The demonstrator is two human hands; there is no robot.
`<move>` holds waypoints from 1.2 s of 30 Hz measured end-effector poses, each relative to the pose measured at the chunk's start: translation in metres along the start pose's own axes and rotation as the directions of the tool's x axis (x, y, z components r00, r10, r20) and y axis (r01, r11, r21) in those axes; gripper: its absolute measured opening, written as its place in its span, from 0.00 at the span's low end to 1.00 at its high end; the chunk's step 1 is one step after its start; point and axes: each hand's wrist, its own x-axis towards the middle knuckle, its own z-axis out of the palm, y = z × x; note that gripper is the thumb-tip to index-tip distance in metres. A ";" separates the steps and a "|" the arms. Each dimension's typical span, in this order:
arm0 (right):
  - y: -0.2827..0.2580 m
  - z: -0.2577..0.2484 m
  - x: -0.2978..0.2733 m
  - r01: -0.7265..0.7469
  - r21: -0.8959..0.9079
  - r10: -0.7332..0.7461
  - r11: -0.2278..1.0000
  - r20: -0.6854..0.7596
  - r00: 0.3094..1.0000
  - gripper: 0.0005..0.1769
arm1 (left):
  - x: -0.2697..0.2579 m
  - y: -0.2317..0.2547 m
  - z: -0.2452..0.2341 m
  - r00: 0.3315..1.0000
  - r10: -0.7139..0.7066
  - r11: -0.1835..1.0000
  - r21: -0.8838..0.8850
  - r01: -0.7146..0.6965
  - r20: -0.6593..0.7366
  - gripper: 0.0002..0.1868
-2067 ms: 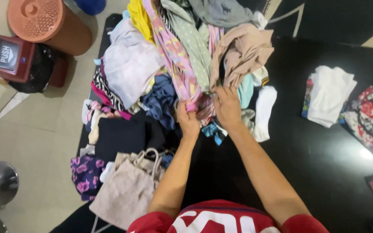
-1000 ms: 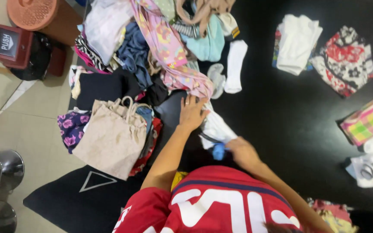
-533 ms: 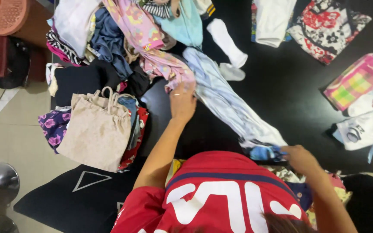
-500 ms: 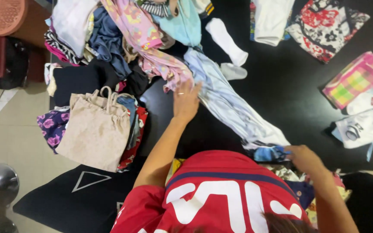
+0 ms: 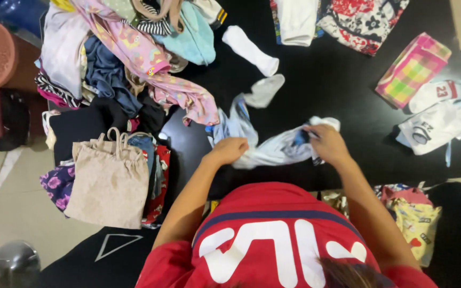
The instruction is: Folding various items of clothing including shirts, shorts, and a bra on a table.
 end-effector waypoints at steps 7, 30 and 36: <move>-0.106 0.022 0.092 0.109 -0.260 -0.103 0.960 0.037 0.994 0.22 | -0.036 0.000 -0.010 0.972 -0.210 0.955 0.192 0.227 -0.103 0.14; -0.051 0.036 0.068 0.143 0.017 -0.144 0.990 0.093 0.985 0.29 | -0.033 -0.033 -0.106 0.461 -0.076 0.954 0.070 0.292 -0.884 0.12; -0.070 0.052 0.035 -0.024 0.028 0.023 0.999 0.016 1.000 0.27 | 0.011 0.009 -0.014 0.805 -0.050 0.993 0.053 0.101 -0.591 0.21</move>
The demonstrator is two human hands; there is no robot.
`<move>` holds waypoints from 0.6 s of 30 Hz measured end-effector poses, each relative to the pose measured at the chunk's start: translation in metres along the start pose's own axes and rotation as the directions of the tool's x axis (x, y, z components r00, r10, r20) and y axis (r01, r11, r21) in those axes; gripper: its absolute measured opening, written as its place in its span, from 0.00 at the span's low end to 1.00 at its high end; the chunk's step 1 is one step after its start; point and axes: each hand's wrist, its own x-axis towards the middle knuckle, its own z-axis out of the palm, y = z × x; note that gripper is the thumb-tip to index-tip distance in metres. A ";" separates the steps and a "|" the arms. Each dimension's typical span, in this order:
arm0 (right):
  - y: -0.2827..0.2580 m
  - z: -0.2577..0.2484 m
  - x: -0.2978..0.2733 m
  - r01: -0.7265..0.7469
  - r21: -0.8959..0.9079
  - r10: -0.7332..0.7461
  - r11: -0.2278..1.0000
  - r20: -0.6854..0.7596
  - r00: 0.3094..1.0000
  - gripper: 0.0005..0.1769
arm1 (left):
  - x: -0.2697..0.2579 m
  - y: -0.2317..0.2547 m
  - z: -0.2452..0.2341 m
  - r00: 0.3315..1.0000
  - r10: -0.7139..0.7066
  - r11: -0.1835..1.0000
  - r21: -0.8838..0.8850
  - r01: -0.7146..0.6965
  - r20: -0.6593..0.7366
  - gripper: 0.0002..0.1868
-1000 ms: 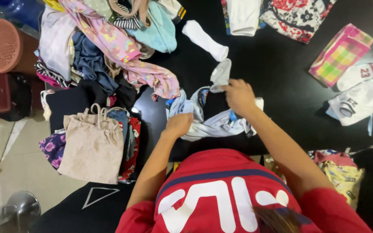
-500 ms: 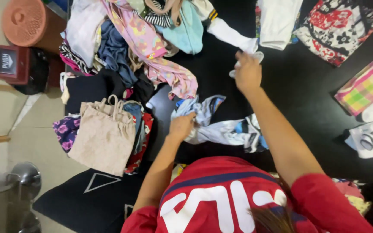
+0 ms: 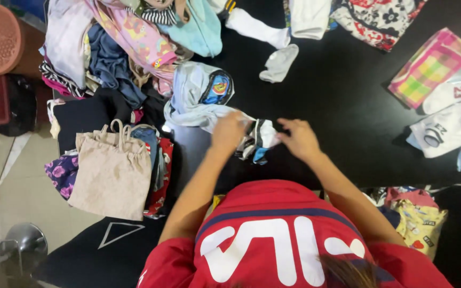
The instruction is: Folding various items of clothing including shirts, shorts, and a bra on a table.
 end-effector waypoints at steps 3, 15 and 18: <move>-0.045 0.008 -0.008 -0.065 0.020 0.063 0.998 0.087 0.994 0.27 | -0.017 0.053 -0.012 0.929 -0.186 0.982 0.058 0.177 0.319 0.23; 0.009 0.041 0.018 -0.219 0.851 0.305 0.477 0.073 0.950 0.11 | -0.044 -0.028 0.022 0.992 -0.108 0.794 -0.606 0.044 -0.068 0.06; -0.008 0.021 0.022 -0.245 0.967 0.264 0.066 0.220 0.939 0.07 | -0.039 -0.011 0.003 0.955 -0.294 0.613 -0.775 0.154 -0.043 0.08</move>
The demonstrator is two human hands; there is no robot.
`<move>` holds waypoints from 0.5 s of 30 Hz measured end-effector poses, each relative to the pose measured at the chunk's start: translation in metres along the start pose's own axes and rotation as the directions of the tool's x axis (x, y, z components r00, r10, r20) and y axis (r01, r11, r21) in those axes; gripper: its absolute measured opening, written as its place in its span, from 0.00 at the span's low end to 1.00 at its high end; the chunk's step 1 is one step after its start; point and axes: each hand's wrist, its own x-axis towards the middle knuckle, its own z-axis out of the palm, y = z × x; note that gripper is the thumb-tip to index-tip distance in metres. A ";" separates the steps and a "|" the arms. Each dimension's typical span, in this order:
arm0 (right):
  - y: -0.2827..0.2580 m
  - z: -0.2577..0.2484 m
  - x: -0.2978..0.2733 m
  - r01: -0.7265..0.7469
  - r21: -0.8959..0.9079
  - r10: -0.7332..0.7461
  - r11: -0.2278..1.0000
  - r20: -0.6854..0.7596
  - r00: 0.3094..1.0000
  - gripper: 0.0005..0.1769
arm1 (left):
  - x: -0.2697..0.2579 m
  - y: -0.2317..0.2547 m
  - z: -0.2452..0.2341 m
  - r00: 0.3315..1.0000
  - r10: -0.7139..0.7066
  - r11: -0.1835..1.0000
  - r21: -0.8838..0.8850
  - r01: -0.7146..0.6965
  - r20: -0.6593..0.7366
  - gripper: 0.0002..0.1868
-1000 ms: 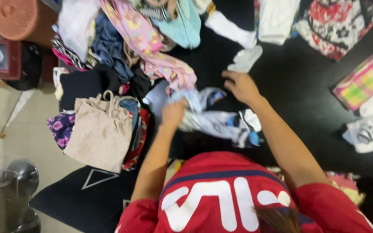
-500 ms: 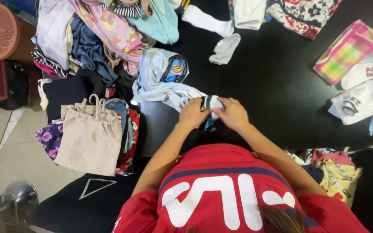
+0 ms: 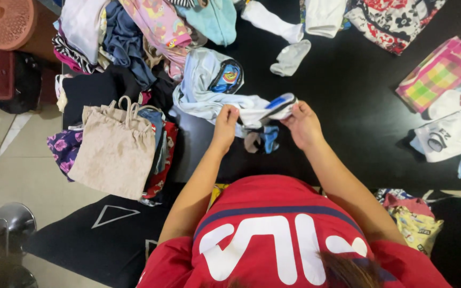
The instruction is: Folding various items of clothing including shirts, shorts, and a bra on a table.
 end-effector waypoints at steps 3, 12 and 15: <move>-0.008 0.013 0.002 -0.060 0.251 0.046 0.966 0.060 0.997 0.08 | 0.003 0.014 0.002 1.000 0.018 1.000 -0.026 -0.018 0.000 0.09; -0.005 0.033 0.011 -0.067 0.156 0.036 0.985 0.196 0.980 0.09 | 0.000 0.063 0.037 0.994 0.042 0.961 0.267 -0.068 0.102 0.35; -0.006 0.043 0.007 -0.010 0.069 -0.002 0.998 0.165 0.986 0.13 | 0.009 0.061 0.038 0.992 0.078 0.871 0.477 -0.115 0.096 0.14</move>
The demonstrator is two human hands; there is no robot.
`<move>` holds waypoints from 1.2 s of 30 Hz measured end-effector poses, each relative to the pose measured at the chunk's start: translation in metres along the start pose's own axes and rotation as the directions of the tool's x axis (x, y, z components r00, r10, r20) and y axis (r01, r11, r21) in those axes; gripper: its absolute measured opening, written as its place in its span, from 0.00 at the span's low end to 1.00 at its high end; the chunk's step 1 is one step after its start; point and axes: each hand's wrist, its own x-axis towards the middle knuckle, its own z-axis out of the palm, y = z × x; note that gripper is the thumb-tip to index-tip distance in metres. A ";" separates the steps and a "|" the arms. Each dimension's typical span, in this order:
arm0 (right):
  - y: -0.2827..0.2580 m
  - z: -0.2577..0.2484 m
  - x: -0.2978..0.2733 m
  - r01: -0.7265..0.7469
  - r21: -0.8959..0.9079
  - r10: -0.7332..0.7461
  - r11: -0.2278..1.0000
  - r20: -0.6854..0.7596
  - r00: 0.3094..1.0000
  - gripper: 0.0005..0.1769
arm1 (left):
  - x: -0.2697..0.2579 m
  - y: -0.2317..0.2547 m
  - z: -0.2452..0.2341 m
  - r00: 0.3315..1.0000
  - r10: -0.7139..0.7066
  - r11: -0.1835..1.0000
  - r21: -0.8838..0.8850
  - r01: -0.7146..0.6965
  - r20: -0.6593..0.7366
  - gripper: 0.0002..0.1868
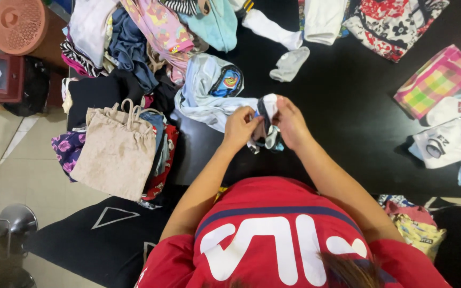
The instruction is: Folding various items of clothing including shirts, shorts, and a bra on a table.
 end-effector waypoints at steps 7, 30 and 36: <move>-0.003 -0.002 -0.006 0.018 -0.659 -0.003 0.752 0.024 1.000 0.07 | 0.007 -0.022 0.003 0.995 -0.097 0.921 -0.381 0.081 -0.024 0.16; -0.051 0.024 -0.019 0.117 -0.542 -0.058 0.832 0.125 0.990 0.27 | 0.007 -0.056 -0.045 0.977 0.148 0.935 0.300 -0.189 0.155 0.16; -0.037 0.029 -0.015 0.256 -0.923 0.086 -0.286 0.241 0.967 0.22 | 0.001 0.000 -0.052 0.990 -0.013 0.891 -0.448 0.075 0.140 0.14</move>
